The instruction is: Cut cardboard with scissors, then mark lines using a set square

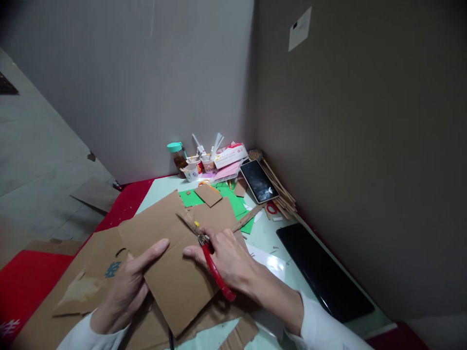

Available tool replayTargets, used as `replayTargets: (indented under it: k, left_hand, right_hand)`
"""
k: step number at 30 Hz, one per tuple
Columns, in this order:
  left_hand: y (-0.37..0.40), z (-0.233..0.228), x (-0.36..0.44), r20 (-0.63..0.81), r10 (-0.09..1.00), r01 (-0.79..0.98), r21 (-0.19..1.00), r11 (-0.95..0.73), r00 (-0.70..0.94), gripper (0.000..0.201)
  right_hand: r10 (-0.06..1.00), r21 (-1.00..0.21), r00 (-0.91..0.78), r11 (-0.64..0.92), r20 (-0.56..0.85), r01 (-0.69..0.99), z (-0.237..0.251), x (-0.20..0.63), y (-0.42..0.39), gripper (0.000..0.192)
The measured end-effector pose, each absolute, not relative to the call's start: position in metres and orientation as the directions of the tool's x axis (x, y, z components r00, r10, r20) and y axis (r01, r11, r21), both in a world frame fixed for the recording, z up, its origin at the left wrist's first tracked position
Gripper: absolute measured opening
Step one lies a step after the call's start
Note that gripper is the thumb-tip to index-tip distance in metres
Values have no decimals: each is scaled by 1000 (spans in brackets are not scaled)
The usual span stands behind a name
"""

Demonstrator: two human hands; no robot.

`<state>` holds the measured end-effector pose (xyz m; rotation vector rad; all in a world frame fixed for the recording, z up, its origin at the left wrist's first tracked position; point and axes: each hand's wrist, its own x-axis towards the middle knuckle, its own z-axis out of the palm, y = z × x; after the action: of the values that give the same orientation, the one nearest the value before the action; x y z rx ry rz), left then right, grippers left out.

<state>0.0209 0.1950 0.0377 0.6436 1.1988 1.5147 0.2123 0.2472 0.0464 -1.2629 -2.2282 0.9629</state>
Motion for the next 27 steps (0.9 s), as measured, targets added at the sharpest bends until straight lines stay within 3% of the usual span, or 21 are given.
replayTargets:
  k: [3,8,13,20,27]
  left_hand:
    - [196,36,20,-193,934,-400,915,60,-302,64]
    - [195,32,24,-188,936,-401,914,56,-296,78]
    - [191,31,27,-197,934,-404,912,64,-297,88]
    - [191,30,23,-211,936,-406,910,83,-281,76]
    - [189,24,25,-207,953,-386,916,109,-222,72]
  right_hand:
    - [864,-749,-503,340,11,569,47,213,248,65]
    - [863,-764,-506,327,1,556,52,216,253,85]
    - [862,-768,-507,333,14,546,49,217,250,77]
    - [871,-762,-489,345,44,547,45,212,248,73]
    - [851,-790,-520,365,69,492,53,216,255,92]
